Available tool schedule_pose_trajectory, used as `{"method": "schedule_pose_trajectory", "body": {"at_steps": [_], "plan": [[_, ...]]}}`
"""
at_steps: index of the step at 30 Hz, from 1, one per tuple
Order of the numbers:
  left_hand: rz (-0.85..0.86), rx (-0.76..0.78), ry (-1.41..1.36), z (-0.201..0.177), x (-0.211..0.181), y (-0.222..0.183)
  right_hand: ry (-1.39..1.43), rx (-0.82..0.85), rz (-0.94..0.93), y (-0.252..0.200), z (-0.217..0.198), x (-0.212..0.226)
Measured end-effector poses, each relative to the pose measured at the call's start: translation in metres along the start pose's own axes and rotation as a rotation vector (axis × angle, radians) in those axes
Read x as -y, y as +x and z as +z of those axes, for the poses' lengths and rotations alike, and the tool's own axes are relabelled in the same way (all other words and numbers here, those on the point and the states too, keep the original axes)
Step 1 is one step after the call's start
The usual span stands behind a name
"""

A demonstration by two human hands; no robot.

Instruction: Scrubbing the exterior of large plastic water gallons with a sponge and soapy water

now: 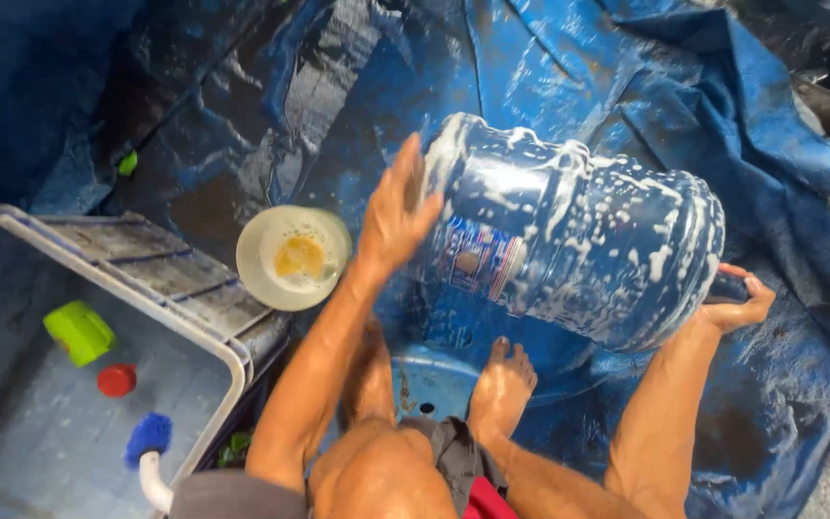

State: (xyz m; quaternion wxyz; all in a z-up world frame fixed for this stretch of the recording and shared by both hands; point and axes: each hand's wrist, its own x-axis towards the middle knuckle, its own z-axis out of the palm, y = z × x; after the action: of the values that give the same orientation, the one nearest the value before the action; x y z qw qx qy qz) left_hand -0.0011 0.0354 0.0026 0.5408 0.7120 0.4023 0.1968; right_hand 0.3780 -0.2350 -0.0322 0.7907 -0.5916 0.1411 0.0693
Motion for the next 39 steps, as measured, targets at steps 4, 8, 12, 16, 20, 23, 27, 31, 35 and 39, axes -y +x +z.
{"method": "schedule_pose_trajectory", "body": {"at_steps": [4, 8, 12, 16, 20, 23, 27, 31, 35, 39], "plan": [[0.191, -0.095, 0.084, 0.05, 0.071, -0.07, -0.07, -0.194, 0.197, -0.017, 0.004, 0.01], [0.037, -0.131, 0.19, 0.033, 0.03, -0.027, 0.458, -0.03, 0.227, -0.006, -0.01, 0.001], [-0.047, -0.115, 0.215, 0.009, -0.014, 0.017, 0.57, 0.046, 0.2, 0.01, -0.013, -0.004], [0.117, -0.252, 0.226, 0.044, 0.032, -0.03, 0.395, 0.094, 0.067, 0.012, 0.005, 0.004], [0.246, -0.279, 0.308, 0.065, 0.108, -0.072, 0.424, 0.209, 0.107, 0.007, -0.011, 0.001], [0.188, -0.292, 0.311, 0.022, 0.007, -0.007, 0.38, 0.293, 0.051, 0.022, -0.012, -0.001], [0.057, -0.193, 0.25, 0.013, 0.0, 0.022, 0.324, 0.293, 0.034, 0.001, 0.006, 0.015], [0.342, -0.219, 0.399, 0.05, 0.037, -0.044, 0.14, 0.005, 0.082, -0.033, 0.037, 0.037], [0.447, -0.311, 0.49, 0.058, 0.042, -0.044, 0.238, -0.011, 0.071, -0.038, 0.03, 0.032], [0.306, -0.263, 0.385, 0.041, 0.011, 0.034, 0.293, 0.147, 0.057, -0.052, 0.034, 0.04]]}}
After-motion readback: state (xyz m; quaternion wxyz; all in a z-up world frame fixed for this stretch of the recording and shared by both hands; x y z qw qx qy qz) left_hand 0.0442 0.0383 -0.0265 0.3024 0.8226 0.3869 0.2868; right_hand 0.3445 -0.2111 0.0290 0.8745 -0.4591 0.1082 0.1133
